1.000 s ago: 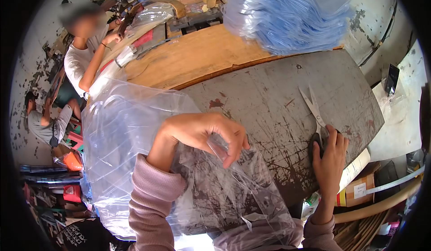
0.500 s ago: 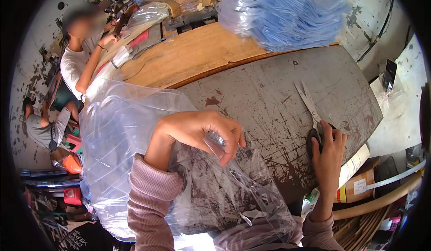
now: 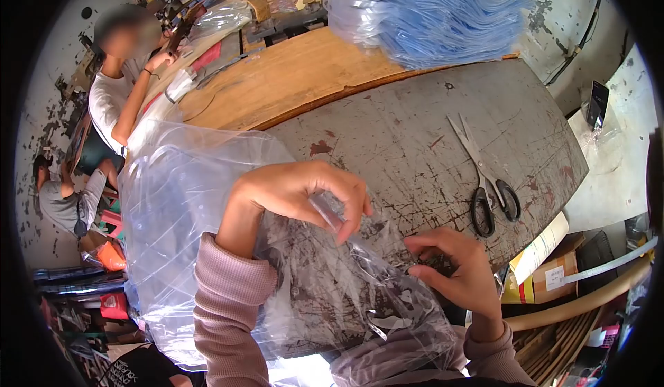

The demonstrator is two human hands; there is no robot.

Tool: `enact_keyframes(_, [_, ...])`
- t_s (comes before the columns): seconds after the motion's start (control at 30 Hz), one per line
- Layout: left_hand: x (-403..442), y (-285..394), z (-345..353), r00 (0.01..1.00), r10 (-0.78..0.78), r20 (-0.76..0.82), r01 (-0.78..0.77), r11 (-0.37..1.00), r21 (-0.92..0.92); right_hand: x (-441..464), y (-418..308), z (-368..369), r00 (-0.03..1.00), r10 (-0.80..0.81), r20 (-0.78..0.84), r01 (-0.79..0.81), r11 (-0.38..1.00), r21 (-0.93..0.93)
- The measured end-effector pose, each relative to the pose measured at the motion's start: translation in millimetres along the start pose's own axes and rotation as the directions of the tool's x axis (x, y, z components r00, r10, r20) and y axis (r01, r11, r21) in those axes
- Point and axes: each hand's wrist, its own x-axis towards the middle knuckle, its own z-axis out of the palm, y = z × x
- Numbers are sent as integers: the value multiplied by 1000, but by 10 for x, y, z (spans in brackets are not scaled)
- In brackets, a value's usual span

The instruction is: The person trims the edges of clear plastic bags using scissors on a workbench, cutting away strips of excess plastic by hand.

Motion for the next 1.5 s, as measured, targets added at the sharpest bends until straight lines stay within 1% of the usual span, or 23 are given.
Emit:
enact_keyframes(0.07, [-11, 13, -7, 996, -91, -17, 91, 996, -18, -13, -2, 39, 983, -111, -145, 111, 994, -6])
enact_keyframes(0.1, [-9, 16, 2, 996, -89, -17, 89, 996, -21, -33, 1, 39, 984, -108, -144, 108, 994, -8])
enact_keyframes(0.17, [1, 31, 28, 971, -215, -100, 214, 976, -27, -76, 5, 32, 992, -23, -122, 55, 962, 268])
enact_keyframes(0.2, [16, 39, 43, 972, -211, -100, 210, 977, -28, -108, 8, 41, 992, -21, -122, 53, 963, 264])
enact_keyframes(0.27, [64, 37, 76, 931, -290, -224, 284, 957, -59, -179, 15, 51, 980, 199, 29, -197, 917, 347])
enact_keyframes(0.3, [72, 6, 89, 933, -284, -221, 277, 959, -61, -184, -45, 43, 958, 285, 33, -281, 909, 307])
enact_keyframes(0.37, [65, -67, 103, 876, -374, -304, 349, 927, -135, -205, 15, 39, 954, 297, 42, -293, 889, 352])
enact_keyframes(0.4, [74, -63, 106, 877, -371, -305, 345, 928, -139, -212, 49, 36, 951, 306, 55, -301, 865, 402])
enact_keyframes(0.47, [88, -29, 94, 832, -437, -343, 439, 895, -77, -220, 88, 35, 954, 295, 45, -288, 872, 394])
enact_keyframes(0.63, [73, -101, 104, 840, -414, -351, 400, 909, -114, -257, 76, -15, 944, 325, 62, -321, 855, 407])
enact_keyframes(0.73, [44, -119, 93, 861, -378, -339, 378, 923, -69, -338, 41, -118, 916, 384, 116, -400, 851, 341])
enact_keyframes(0.8, [15, -137, 75, 882, -347, -319, 357, 934, -26, -434, -7, -207, 881, 408, 240, -470, 817, 335])
enact_keyframes(0.83, [11, -150, 55, 897, -329, -296, 344, 939, -3, -510, 35, -250, 882, 389, 266, -450, 864, 225])
enact_keyframes(0.9, [5, -179, 62, 913, -316, -259, 329, 944, 6, -688, 120, -305, 883, 360, 301, -422, 889, 176])
enact_keyframes(0.93, [9, -171, 65, 891, -365, -271, 364, 930, -56, -753, 156, -341, 887, 318, 336, -375, 919, 121])
enact_keyframes(0.97, [10, -163, 71, 866, -415, -279, 398, 910, -119, -804, 167, -387, 860, 330, 389, -350, 936, -21])
enact_keyframes(1.07, [7, -170, 79, 863, -405, -301, 402, 913, -74, -927, 166, -450, 833, 322, 449, -385, 922, 52])
enact_keyframes(1.1, [17, -163, 92, 871, -403, -280, 394, 914, -91, -892, 85, -501, 817, 310, 487, -310, 947, -82])
enact_keyframes(1.13, [24, -134, 89, 860, -424, -284, 417, 905, -90, -897, 77, -520, 815, 329, 477, -332, 940, -81])
enact_keyframes(1.2, [36, -123, 74, 851, -450, -273, 441, 892, -97, -928, 74, -524, 831, 259, 493, -285, 958, -23])
enact_keyframes(1.23, [31, -127, 63, 862, -430, -269, 426, 902, -75, -935, 56, -508, 812, 329, 483, -387, 922, 23])
enact_keyframes(1.4, [62, -81, 59, 863, -443, -245, 444, 894, -50, -942, 72, -515, 793, 350, 500, -426, 903, 44])
enact_keyframes(1.5, [44, -86, 68, 865, -426, -264, 418, 904, -91, -943, 102, -556, 763, 334, 554, -396, 918, -7])
